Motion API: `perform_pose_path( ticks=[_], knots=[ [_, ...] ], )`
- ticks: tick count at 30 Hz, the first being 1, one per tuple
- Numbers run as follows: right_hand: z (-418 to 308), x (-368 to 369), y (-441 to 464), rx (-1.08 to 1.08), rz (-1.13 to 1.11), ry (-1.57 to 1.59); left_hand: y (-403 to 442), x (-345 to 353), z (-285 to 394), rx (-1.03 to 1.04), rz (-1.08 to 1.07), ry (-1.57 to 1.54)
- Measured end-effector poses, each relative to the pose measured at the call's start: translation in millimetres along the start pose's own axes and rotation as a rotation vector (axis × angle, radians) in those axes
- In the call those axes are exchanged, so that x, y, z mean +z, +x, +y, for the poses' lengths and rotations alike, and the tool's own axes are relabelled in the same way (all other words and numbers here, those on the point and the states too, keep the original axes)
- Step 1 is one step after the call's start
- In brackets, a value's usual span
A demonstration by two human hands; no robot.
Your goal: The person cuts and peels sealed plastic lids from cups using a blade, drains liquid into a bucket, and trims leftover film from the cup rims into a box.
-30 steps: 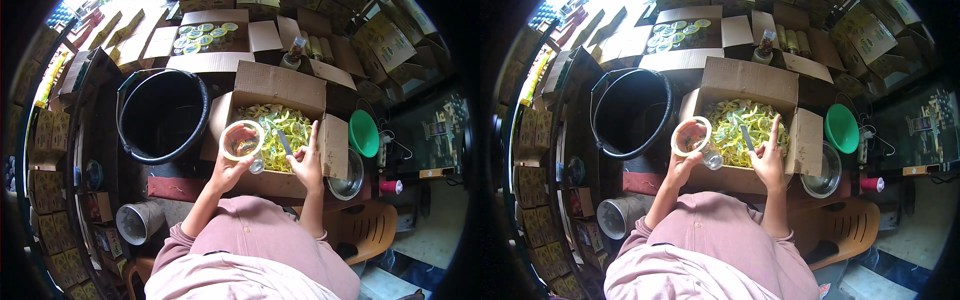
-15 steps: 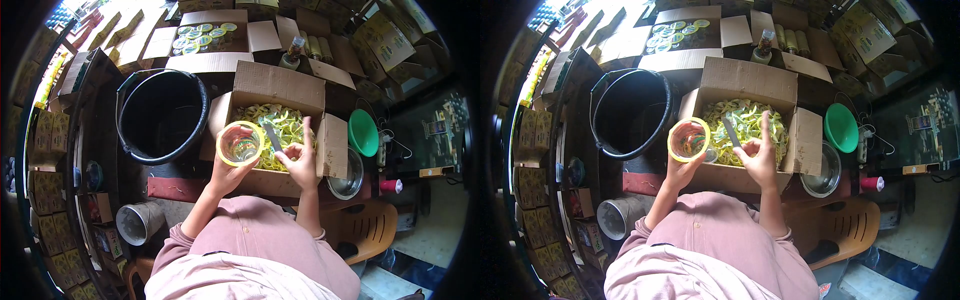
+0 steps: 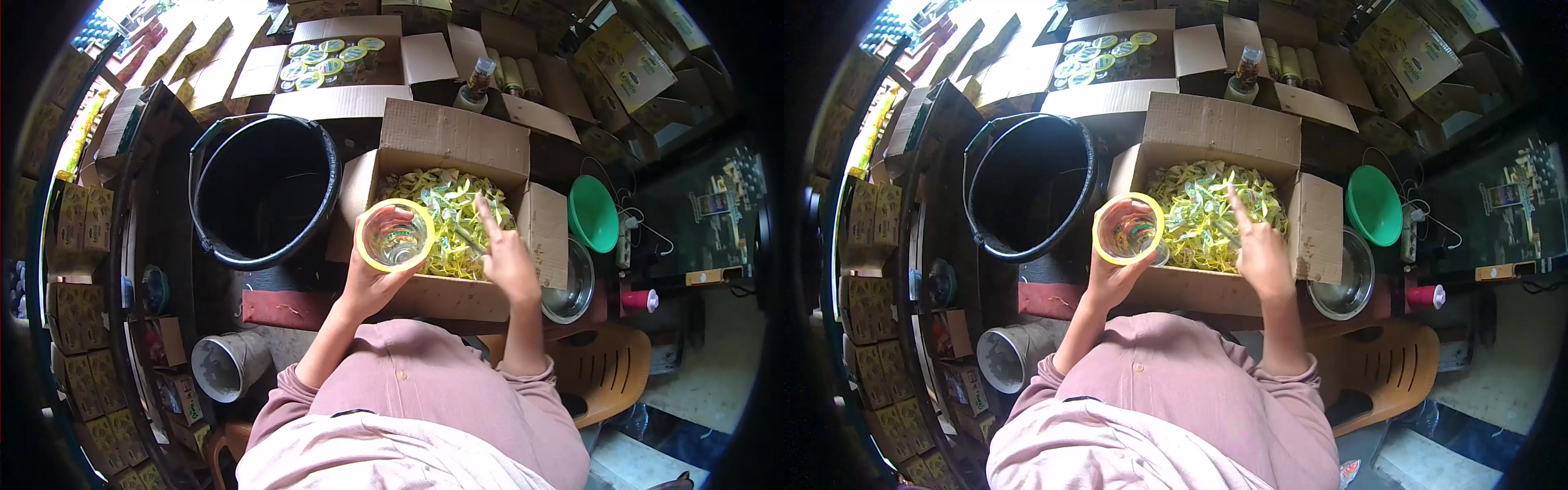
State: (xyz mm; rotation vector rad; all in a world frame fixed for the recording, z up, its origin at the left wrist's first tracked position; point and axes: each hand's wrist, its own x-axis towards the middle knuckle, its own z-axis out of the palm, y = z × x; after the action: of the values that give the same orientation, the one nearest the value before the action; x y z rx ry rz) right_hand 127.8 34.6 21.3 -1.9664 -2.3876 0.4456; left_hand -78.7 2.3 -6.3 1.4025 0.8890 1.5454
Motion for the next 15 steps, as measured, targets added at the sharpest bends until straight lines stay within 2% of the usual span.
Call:
perform_pose_path(
  ticks=[1, 4, 5, 8, 9, 15],
  knots=[
    [4, -4, 2, 0.002, 0.079, -0.042, 0, -1, 0, 0.005, -0.002, 0.004],
    [15, -17, 5, -0.091, 0.243, 0.492, 1, -2, 0, 0.009, 0.021, -0.008],
    [15, -20, 5, -0.111, 0.252, 0.663, 2, -2, 1, 0.006, 0.024, -0.025],
    [47, 22, 28, -0.099, 0.096, 1.051, 0, -2, -2, -0.010, 0.046, -0.037],
    [44, 23, 28, 0.018, 0.093, 0.509, 1, -3, -1, -0.029, 0.033, -0.033],
    [28, 18, 15, -0.011, 0.280, 0.827, 1, -2, -3, -0.007, 0.042, -0.035]
  ],
)
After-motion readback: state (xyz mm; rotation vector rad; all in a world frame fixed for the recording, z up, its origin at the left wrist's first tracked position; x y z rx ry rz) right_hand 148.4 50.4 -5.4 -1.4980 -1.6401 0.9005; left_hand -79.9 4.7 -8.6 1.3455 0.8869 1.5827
